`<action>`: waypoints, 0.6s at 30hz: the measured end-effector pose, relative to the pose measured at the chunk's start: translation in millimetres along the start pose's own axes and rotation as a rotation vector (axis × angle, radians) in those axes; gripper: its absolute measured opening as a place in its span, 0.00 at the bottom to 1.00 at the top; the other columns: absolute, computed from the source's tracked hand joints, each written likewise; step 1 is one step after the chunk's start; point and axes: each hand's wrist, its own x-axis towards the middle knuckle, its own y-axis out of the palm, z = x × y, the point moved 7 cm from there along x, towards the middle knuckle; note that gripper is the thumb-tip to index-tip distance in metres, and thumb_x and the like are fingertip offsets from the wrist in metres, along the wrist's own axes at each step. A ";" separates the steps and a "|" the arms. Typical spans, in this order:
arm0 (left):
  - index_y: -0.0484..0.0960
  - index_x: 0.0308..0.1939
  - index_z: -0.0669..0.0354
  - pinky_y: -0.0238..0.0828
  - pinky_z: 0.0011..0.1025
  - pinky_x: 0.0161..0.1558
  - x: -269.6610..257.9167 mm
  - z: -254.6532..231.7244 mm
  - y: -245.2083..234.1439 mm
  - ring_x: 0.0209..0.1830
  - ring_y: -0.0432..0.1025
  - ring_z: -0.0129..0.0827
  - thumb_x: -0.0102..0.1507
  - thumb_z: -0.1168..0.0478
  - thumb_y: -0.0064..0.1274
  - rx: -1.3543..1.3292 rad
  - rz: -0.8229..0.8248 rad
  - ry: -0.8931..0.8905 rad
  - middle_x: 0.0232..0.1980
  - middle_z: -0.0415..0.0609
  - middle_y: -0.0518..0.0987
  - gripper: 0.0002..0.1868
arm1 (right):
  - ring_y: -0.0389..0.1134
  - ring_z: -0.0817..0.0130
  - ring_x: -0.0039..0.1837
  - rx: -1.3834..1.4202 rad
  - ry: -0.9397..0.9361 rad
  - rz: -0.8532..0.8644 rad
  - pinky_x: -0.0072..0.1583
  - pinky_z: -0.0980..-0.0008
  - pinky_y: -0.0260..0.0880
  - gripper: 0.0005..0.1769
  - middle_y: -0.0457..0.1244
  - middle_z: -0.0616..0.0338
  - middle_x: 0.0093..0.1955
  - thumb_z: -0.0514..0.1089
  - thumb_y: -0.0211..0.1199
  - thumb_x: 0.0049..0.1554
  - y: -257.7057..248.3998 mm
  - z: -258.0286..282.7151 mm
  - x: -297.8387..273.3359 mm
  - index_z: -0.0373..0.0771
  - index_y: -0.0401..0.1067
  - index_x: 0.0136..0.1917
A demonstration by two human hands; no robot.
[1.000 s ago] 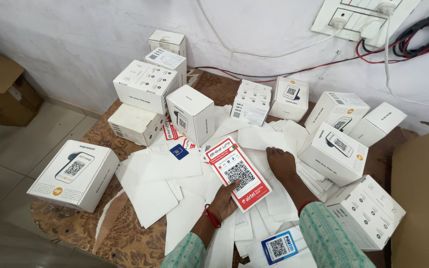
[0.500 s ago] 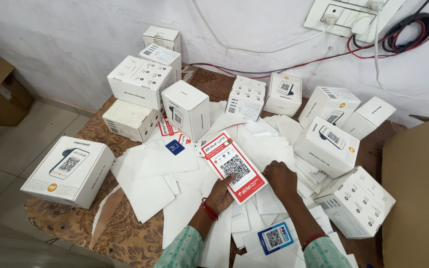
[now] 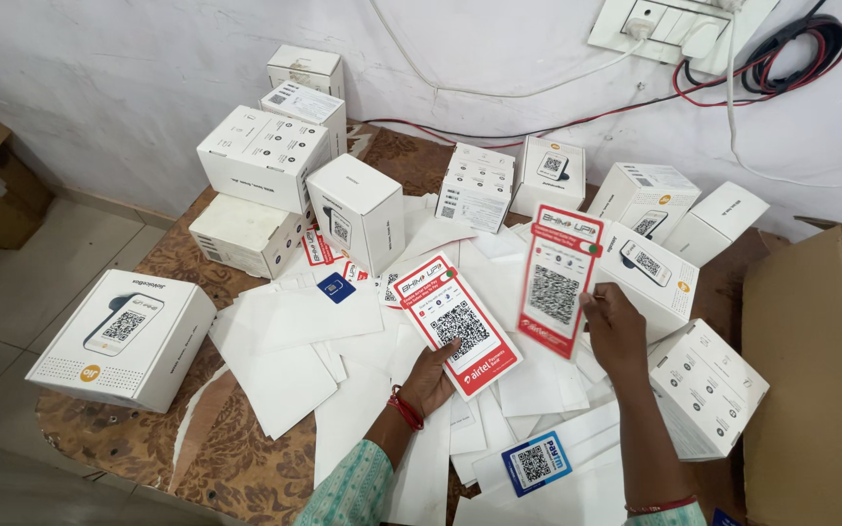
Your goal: The person sits at a table covered with white boxes and papers, sorting red cards with QR codes. They pick up stacks of cards, separate them, and place them into a cardboard box on the right side of the table.
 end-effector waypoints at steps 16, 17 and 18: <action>0.67 0.67 0.69 0.77 0.37 0.62 -3.8 7.4 -0.8 0.60 0.77 0.39 0.65 0.57 0.58 0.198 -0.049 0.027 0.62 0.58 0.78 0.30 | 0.73 0.66 0.48 0.014 0.095 0.286 0.51 0.69 0.73 0.20 0.70 0.53 0.53 0.52 0.66 0.57 143.8 -27.4 -13.9 0.41 0.77 0.59; 0.68 0.67 0.69 0.78 0.36 0.62 -4.5 8.0 -2.3 0.60 0.77 0.38 0.65 0.57 0.58 0.209 -0.057 0.024 0.62 0.57 0.79 0.30 | 0.74 0.65 0.50 0.012 0.105 0.263 0.52 0.70 0.73 0.19 0.71 0.54 0.55 0.53 0.64 0.59 140.7 -31.3 -11.3 0.42 0.78 0.60; 0.69 0.66 0.68 0.78 0.36 0.61 -3.1 5.7 -4.9 0.59 0.78 0.38 0.65 0.58 0.58 0.212 -0.085 0.027 0.61 0.57 0.79 0.29 | 0.74 0.65 0.52 0.011 0.115 0.239 0.53 0.71 0.73 0.19 0.71 0.55 0.57 0.53 0.62 0.61 137.9 -34.7 -8.3 0.43 0.78 0.60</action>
